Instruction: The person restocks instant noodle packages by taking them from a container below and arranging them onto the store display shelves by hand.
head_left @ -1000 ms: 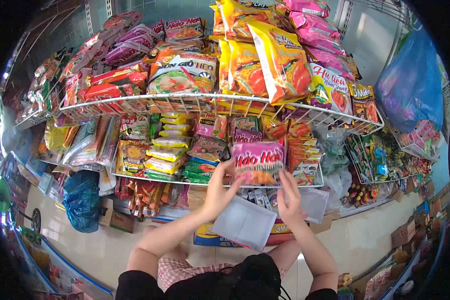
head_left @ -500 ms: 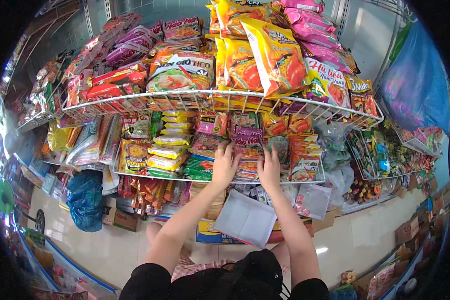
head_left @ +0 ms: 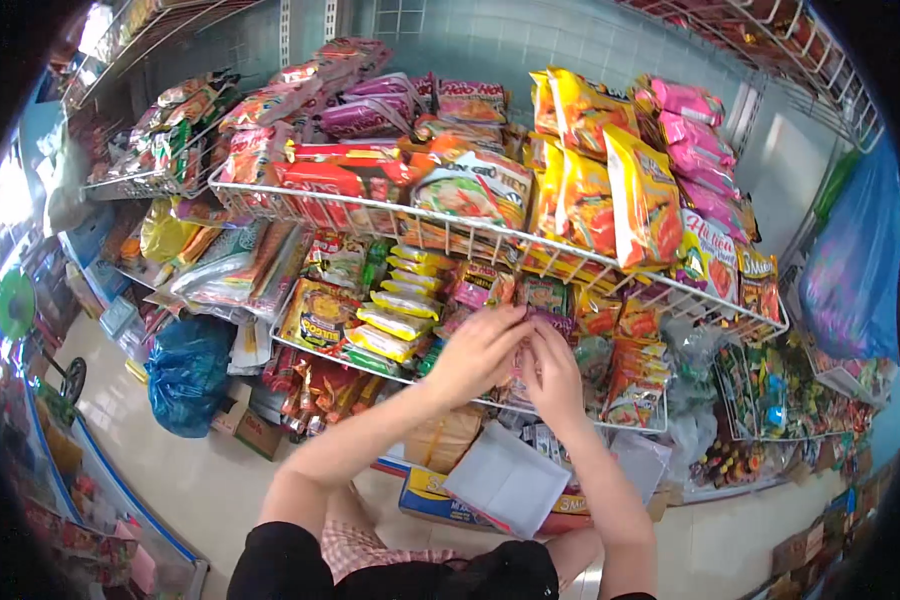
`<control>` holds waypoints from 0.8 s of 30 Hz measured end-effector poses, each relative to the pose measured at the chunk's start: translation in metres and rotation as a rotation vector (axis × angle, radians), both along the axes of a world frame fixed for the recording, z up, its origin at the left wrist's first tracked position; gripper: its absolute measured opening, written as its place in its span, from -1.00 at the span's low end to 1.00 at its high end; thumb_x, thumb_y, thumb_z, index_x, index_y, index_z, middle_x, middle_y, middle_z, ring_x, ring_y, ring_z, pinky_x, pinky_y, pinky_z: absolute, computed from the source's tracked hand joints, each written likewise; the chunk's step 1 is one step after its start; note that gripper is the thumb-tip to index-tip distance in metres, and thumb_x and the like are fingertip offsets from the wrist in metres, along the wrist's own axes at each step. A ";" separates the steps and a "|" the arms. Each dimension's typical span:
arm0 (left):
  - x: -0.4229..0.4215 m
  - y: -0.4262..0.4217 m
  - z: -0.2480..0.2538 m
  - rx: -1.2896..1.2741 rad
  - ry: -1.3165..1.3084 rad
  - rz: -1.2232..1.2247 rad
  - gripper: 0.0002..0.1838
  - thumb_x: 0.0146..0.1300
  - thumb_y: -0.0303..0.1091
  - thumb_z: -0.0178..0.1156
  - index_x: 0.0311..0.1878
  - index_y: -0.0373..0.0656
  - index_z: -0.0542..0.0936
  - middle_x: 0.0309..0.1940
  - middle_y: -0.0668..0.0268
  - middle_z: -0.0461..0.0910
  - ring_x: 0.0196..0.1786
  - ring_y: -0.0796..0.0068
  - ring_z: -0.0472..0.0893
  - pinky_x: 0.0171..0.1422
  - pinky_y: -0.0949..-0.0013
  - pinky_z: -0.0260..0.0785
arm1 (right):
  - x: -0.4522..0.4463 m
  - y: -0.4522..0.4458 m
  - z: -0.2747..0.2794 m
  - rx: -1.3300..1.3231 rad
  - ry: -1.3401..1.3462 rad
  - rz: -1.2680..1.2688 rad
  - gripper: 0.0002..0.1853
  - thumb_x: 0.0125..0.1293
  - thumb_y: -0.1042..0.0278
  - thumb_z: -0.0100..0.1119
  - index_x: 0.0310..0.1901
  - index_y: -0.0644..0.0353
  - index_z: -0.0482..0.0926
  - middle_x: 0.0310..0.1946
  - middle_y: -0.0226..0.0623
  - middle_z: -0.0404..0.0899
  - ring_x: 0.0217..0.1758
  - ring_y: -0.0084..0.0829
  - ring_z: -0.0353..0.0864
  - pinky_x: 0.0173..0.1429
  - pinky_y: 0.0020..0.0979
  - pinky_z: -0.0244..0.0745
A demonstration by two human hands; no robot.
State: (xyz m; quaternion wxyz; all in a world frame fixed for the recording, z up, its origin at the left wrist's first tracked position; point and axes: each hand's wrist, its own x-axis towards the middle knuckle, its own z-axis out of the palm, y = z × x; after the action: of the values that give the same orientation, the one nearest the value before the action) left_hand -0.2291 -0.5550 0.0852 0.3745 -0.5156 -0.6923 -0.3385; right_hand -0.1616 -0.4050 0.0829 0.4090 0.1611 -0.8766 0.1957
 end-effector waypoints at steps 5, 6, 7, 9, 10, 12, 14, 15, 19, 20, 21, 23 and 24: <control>-0.030 -0.082 0.124 0.307 0.224 0.211 -0.61 -0.02 -0.59 0.12 -0.04 -0.16 0.48 -0.10 0.20 0.53 -0.02 0.17 0.50 0.07 0.18 0.30 | -0.009 -0.082 0.131 0.147 0.315 0.296 -0.69 0.02 0.63 0.11 -0.13 0.31 0.51 -0.20 -0.11 0.52 -0.15 -0.11 0.51 -0.04 -0.23 0.42; -0.041 -0.094 0.146 0.368 0.186 0.252 -0.65 0.03 -0.58 0.11 -0.05 -0.20 0.47 -0.09 0.14 0.51 -0.01 0.11 0.47 0.10 0.18 0.27 | -0.025 -0.094 0.147 0.154 0.393 0.296 -0.72 0.03 0.62 0.12 -0.15 0.29 0.51 -0.22 -0.12 0.52 -0.15 -0.13 0.51 -0.06 -0.22 0.41; -0.060 -0.107 0.164 0.418 0.195 0.295 -0.65 0.07 -0.56 0.08 -0.02 -0.24 0.44 -0.09 0.10 0.49 0.02 0.09 0.45 0.13 0.19 0.26 | -0.041 -0.105 0.164 0.134 0.352 0.308 -0.77 0.09 0.56 0.10 -0.17 0.30 0.51 -0.21 -0.13 0.53 -0.13 -0.13 0.51 -0.05 -0.24 0.41; -0.110 -0.128 0.187 0.483 0.124 0.421 -0.64 0.13 -0.48 0.03 0.03 -0.30 0.39 -0.11 0.00 0.48 0.02 0.02 0.44 0.13 0.16 0.27 | -0.084 -0.123 0.189 0.115 0.304 0.245 -0.78 0.17 0.43 0.04 -0.16 0.31 0.51 -0.19 -0.12 0.53 -0.10 -0.12 0.50 -0.02 -0.24 0.40; -0.137 -0.139 0.192 0.473 0.113 0.461 -0.64 0.14 -0.46 0.02 0.03 -0.32 0.38 -0.11 -0.09 0.46 -0.02 -0.08 0.45 0.10 0.10 0.29 | -0.109 -0.130 0.196 0.091 0.323 0.197 -0.78 0.16 0.38 0.03 -0.22 0.32 0.52 -0.27 -0.11 0.53 -0.16 -0.11 0.51 -0.07 -0.21 0.42; -0.188 -0.151 0.193 0.403 -0.093 0.523 -0.56 0.10 -0.32 0.06 0.04 -0.34 0.37 -0.10 -0.21 0.44 -0.03 -0.16 0.45 0.09 0.06 0.31 | -0.153 -0.136 0.202 0.061 0.288 0.099 -0.75 0.16 0.30 0.01 -0.29 0.33 0.54 -0.36 -0.07 0.53 -0.22 -0.08 0.53 -0.13 -0.16 0.45; -0.207 -0.150 0.197 0.361 -0.337 0.504 -0.45 0.06 -0.20 0.10 0.07 -0.36 0.33 -0.12 -0.29 0.42 -0.03 -0.21 0.45 0.12 0.04 0.30 | -0.186 -0.132 0.202 0.037 0.173 0.004 -0.73 0.15 0.27 0.01 -0.31 0.34 0.55 -0.36 -0.02 0.54 -0.25 -0.05 0.56 -0.14 -0.13 0.48; -0.209 -0.149 0.194 0.355 -0.287 0.590 -0.44 0.06 -0.21 0.08 0.08 -0.38 0.31 -0.13 -0.31 0.42 -0.04 -0.24 0.45 0.11 0.02 0.30 | -0.200 -0.130 0.201 0.019 0.106 -0.039 -0.73 0.14 0.27 0.01 -0.33 0.34 0.55 -0.36 0.00 0.55 -0.26 -0.04 0.57 -0.14 -0.12 0.49; -0.230 -0.153 0.179 0.333 -0.285 0.801 -0.48 0.08 -0.25 0.02 0.01 -0.49 0.28 -0.14 -0.36 0.39 -0.10 -0.28 0.47 0.03 -0.03 0.35 | -0.227 -0.136 0.214 0.057 -0.153 -0.118 -0.69 0.12 0.26 0.01 -0.28 0.37 0.54 -0.25 0.04 0.57 -0.17 -0.03 0.58 -0.05 -0.09 0.47; -0.234 -0.153 0.178 0.338 -0.272 0.886 -0.52 0.07 -0.25 0.03 -0.05 -0.47 0.30 -0.11 -0.33 0.38 -0.15 -0.25 0.50 -0.03 -0.01 0.39 | -0.235 -0.142 0.214 0.067 -0.156 -0.077 -0.66 0.12 0.23 0.00 -0.23 0.36 0.52 -0.21 0.05 0.55 -0.14 -0.02 0.57 -0.03 -0.08 0.46; -0.230 -0.151 0.180 0.338 -0.270 0.885 -0.52 0.07 -0.25 0.03 -0.05 -0.47 0.30 -0.11 -0.33 0.38 -0.15 -0.25 0.50 -0.03 -0.01 0.39 | -0.245 -0.147 0.215 0.077 -0.159 -0.032 -0.63 0.12 0.20 -0.01 -0.18 0.36 0.51 -0.16 0.06 0.54 -0.11 -0.02 0.56 -0.01 -0.08 0.45; -0.220 -0.148 0.180 0.356 -0.348 0.891 -0.53 0.08 -0.23 0.04 -0.07 -0.46 0.31 -0.10 -0.33 0.36 -0.20 -0.24 0.53 -0.05 0.01 0.42 | -0.258 -0.153 0.206 0.082 -0.212 0.051 -0.54 0.11 0.15 -0.02 -0.03 0.34 0.41 -0.10 0.11 0.50 -0.01 0.02 0.49 0.07 -0.09 0.37; -0.221 -0.148 0.181 0.326 -0.395 0.936 -0.51 0.10 -0.20 0.04 -0.06 -0.45 0.30 -0.11 -0.35 0.36 -0.20 -0.25 0.54 -0.05 0.02 0.42 | -0.258 -0.158 0.204 0.095 -0.233 0.081 -0.51 0.12 0.15 -0.01 0.00 0.35 0.39 -0.10 0.16 0.49 0.00 0.06 0.47 0.08 -0.11 0.35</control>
State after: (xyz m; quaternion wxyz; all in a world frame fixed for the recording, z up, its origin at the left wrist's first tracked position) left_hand -0.4499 -0.7030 0.2664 0.4234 -0.0129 -0.8440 -0.3290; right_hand -0.4198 -0.5633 0.2870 0.2880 0.1915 -0.9193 0.1877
